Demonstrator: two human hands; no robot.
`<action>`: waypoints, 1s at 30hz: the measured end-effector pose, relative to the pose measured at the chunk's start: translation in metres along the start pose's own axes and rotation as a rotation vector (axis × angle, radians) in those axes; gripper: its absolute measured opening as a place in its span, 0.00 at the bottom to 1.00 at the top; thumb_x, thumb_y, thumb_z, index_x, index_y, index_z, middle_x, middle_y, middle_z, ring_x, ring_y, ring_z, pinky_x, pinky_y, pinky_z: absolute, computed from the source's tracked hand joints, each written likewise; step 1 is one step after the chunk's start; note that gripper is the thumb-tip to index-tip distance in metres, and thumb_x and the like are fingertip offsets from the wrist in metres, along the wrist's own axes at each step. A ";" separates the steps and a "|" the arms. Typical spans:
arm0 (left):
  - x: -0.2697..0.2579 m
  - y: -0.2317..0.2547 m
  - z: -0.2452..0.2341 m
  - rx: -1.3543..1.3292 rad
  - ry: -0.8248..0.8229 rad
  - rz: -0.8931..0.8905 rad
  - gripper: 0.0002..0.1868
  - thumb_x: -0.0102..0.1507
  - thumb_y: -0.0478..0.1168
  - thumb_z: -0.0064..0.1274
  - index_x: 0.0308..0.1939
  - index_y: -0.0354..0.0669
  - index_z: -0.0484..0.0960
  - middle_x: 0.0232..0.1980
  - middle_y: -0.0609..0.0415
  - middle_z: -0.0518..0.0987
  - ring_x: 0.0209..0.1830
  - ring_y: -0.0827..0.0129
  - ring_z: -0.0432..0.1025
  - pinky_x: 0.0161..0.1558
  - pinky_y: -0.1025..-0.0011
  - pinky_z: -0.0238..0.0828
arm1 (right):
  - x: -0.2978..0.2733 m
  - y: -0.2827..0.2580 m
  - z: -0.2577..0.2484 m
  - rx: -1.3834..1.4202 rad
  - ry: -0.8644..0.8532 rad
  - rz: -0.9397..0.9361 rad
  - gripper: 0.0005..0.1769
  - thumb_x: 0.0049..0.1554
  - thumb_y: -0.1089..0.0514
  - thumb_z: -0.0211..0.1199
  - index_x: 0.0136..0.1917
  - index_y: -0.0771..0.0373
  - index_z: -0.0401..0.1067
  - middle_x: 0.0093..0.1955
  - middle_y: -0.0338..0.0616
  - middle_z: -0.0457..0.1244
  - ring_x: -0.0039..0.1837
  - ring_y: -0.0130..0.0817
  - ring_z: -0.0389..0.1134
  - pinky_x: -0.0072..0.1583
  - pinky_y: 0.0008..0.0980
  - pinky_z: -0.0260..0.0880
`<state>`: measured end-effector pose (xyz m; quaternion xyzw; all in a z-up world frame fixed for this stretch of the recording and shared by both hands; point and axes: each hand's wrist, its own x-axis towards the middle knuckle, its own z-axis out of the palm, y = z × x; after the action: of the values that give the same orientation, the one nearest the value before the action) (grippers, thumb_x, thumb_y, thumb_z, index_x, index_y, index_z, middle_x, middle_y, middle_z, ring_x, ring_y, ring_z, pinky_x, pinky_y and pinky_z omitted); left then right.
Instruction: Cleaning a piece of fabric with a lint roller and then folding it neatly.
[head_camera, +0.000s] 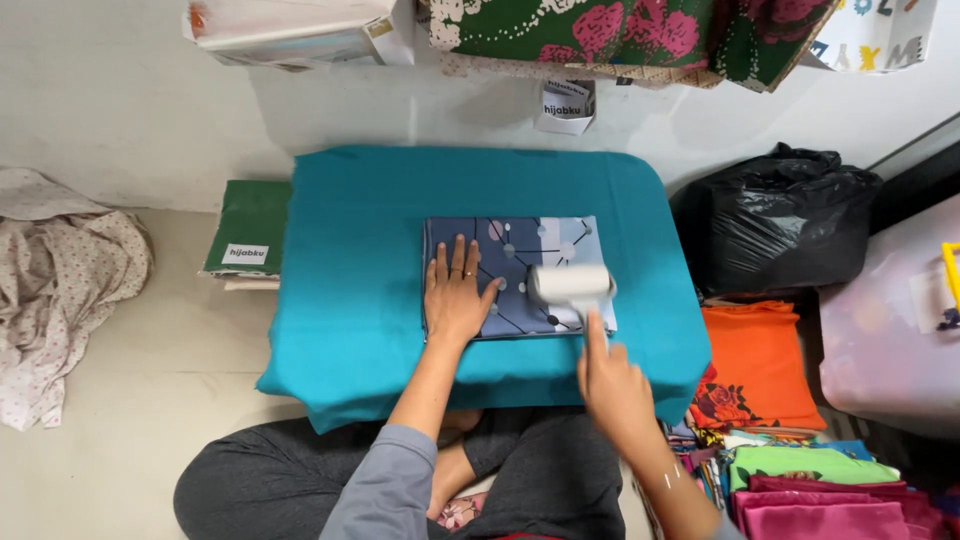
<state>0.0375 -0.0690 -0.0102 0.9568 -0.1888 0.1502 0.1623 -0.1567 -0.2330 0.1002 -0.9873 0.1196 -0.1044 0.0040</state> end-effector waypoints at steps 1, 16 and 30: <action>-0.001 0.000 -0.001 0.008 -0.010 0.006 0.42 0.67 0.65 0.40 0.77 0.42 0.61 0.81 0.47 0.57 0.80 0.45 0.49 0.74 0.54 0.45 | 0.019 -0.001 0.006 0.004 0.004 0.016 0.37 0.60 0.53 0.54 0.81 0.59 0.53 0.37 0.56 0.65 0.28 0.53 0.69 0.32 0.52 0.72; -0.001 0.003 -0.016 0.029 -0.048 0.011 0.41 0.67 0.66 0.39 0.76 0.42 0.62 0.81 0.46 0.57 0.80 0.44 0.50 0.73 0.53 0.46 | -0.033 0.026 0.012 -0.017 0.009 0.024 0.37 0.60 0.52 0.55 0.81 0.57 0.53 0.37 0.50 0.64 0.23 0.47 0.67 0.28 0.49 0.71; -0.002 0.000 -0.017 -0.023 0.009 0.041 0.45 0.64 0.72 0.43 0.76 0.46 0.66 0.78 0.44 0.64 0.78 0.43 0.56 0.75 0.47 0.47 | 0.060 0.025 0.050 0.011 0.067 0.066 0.32 0.65 0.49 0.46 0.82 0.49 0.53 0.40 0.49 0.62 0.35 0.61 0.73 0.35 0.54 0.76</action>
<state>0.0318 -0.0626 0.0043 0.9501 -0.2096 0.1555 0.1711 -0.0956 -0.2719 0.0625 -0.9788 0.1517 -0.1377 0.0091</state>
